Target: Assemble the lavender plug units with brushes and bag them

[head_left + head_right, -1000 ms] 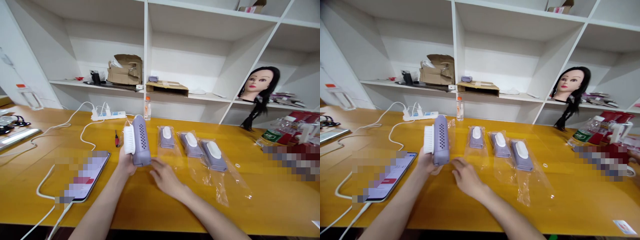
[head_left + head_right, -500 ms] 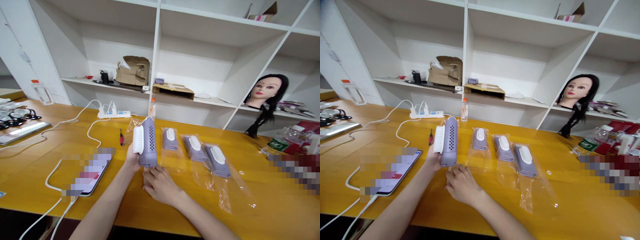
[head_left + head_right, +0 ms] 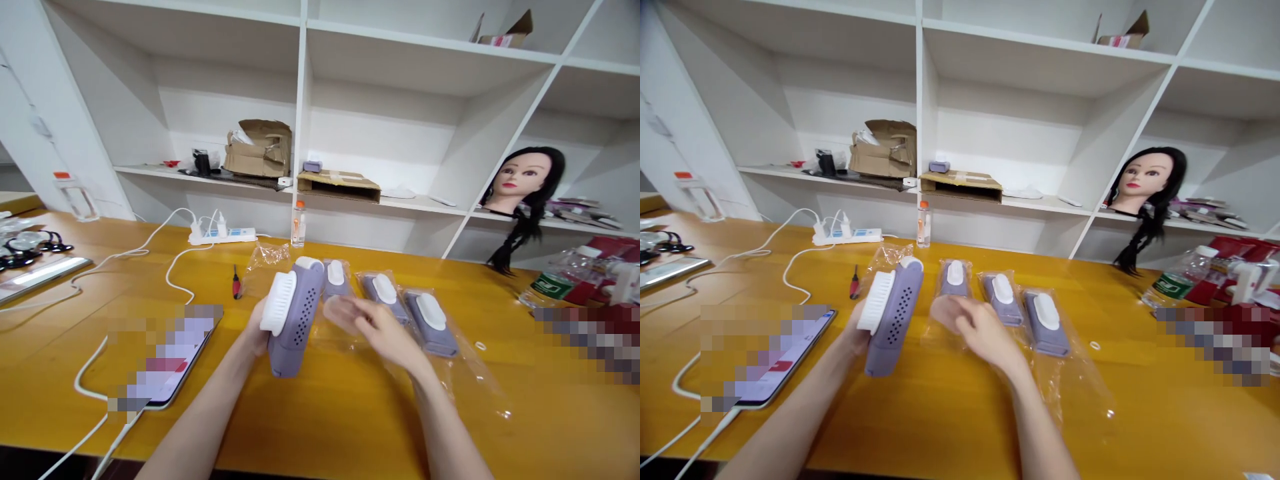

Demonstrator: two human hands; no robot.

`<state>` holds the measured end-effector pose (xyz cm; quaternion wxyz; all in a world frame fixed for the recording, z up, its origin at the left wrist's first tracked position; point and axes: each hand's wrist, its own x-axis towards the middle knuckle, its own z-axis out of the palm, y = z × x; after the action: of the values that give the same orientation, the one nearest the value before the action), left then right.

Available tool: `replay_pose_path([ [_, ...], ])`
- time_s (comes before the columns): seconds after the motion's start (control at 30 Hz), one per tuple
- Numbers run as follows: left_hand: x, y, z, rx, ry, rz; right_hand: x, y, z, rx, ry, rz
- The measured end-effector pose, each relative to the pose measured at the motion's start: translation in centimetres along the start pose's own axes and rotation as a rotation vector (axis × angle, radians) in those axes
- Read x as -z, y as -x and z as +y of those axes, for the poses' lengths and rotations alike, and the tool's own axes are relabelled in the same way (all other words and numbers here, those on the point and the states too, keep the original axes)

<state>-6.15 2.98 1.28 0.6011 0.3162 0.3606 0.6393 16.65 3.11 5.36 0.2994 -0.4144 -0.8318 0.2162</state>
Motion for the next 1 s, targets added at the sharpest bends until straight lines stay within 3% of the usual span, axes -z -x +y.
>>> replay_pose_path([
  [0.1,-0.6,0.3,-0.1,0.061,-0.127,-0.047,1.4,-0.5,1.6,-0.170,-0.257,0.175],
  [0.2,-1.3,0.6,-0.3,0.077,-0.285,-0.189,1.6,-1.0,2.1,-0.270,-0.678,0.335],
  [0.3,-1.4,0.6,-0.5,-0.017,-0.445,-0.305,1.0,-1.2,1.6,-0.305,-0.952,0.259],
  [0.5,-1.1,0.3,-0.9,-0.092,-0.569,-0.359,-0.1,-1.2,0.9,-0.379,-1.124,0.170],
  [0.8,-1.0,-0.1,-1.3,-0.118,-0.604,-0.313,-0.9,-1.2,0.9,-0.362,-0.919,0.060],
  [1.0,-1.1,-0.1,-1.5,-0.146,-0.698,-0.311,-2.3,-1.4,1.4,-0.218,-0.581,0.230],
])
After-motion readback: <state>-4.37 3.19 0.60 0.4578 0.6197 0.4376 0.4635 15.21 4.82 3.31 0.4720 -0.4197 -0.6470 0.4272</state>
